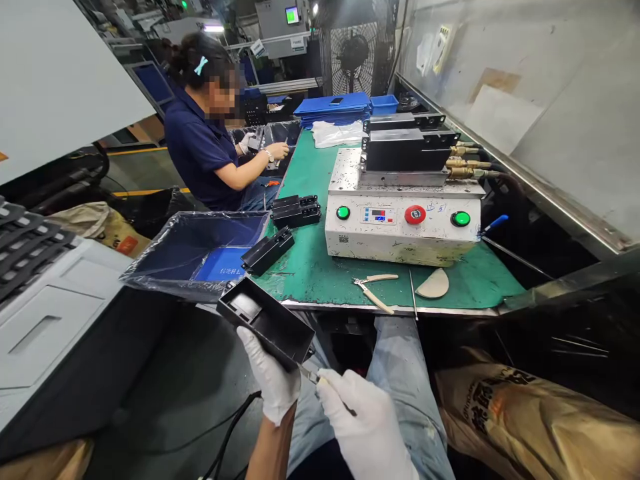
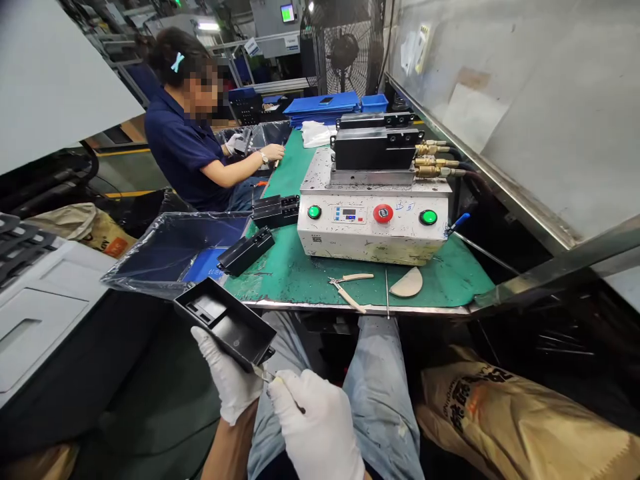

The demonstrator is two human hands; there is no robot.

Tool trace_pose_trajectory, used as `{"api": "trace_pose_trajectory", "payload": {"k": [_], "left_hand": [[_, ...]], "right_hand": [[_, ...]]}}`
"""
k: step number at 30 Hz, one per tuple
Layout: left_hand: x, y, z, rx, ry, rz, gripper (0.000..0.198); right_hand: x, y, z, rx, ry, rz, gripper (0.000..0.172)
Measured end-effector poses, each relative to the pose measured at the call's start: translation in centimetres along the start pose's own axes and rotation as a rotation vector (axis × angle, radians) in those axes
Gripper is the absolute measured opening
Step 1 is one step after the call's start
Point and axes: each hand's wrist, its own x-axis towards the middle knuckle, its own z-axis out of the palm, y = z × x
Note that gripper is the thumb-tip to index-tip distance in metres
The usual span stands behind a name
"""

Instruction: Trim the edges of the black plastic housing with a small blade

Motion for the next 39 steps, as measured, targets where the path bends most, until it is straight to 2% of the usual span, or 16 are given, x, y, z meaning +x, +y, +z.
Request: {"api": "trace_pose_trajectory", "payload": {"k": [3,6,11,14,19,21,24,31,35,39], "left_hand": [[-0.3,0.1,0.1,-0.035,0.046,-0.033,0.078],[-0.8,0.6,0.4,0.012,0.051,-0.052,0.08],[-1.8,1.6,0.8,0.141,0.092,-0.039,0.074],[-2.1,1.9,0.7,0.139,0.018,-0.077,0.07],[-2.0,2.2,0.3,0.119,-0.05,-0.186,0.067],[-1.8,2.2,0.0,0.142,-0.075,-0.258,0.067],[-1.2,2.1,-0.6,0.182,-0.172,-0.333,0.066],[-0.9,1.6,-1.3,0.18,-0.304,-0.472,0.064],[-1.4,1.7,-1.1,0.146,-0.264,-0.487,0.06],[-1.3,1.7,-1.3,0.057,-0.273,-0.577,0.053]], "right_hand": [[-0.2,0.5,0.0,0.006,-0.089,0.076,0.045],[-0.1,1.3,-0.2,-0.026,-0.122,0.124,0.042],[0.8,2.6,-1.1,-0.1,-0.058,0.129,0.046],[1.5,2.6,-2.4,-0.07,-0.059,0.056,0.047],[2.6,1.7,-5.1,-0.151,-0.261,-0.061,0.045],[3.0,1.5,-6.0,-0.224,-0.312,-0.095,0.046],[3.3,1.3,-6.8,-0.298,-0.37,-0.13,0.048],[3.2,1.5,-7.3,-0.387,-0.439,-0.163,0.049],[3.0,1.8,-7.1,-0.423,-0.42,-0.177,0.047],[3.1,1.9,-7.2,-0.463,-0.395,-0.177,0.045]]}}
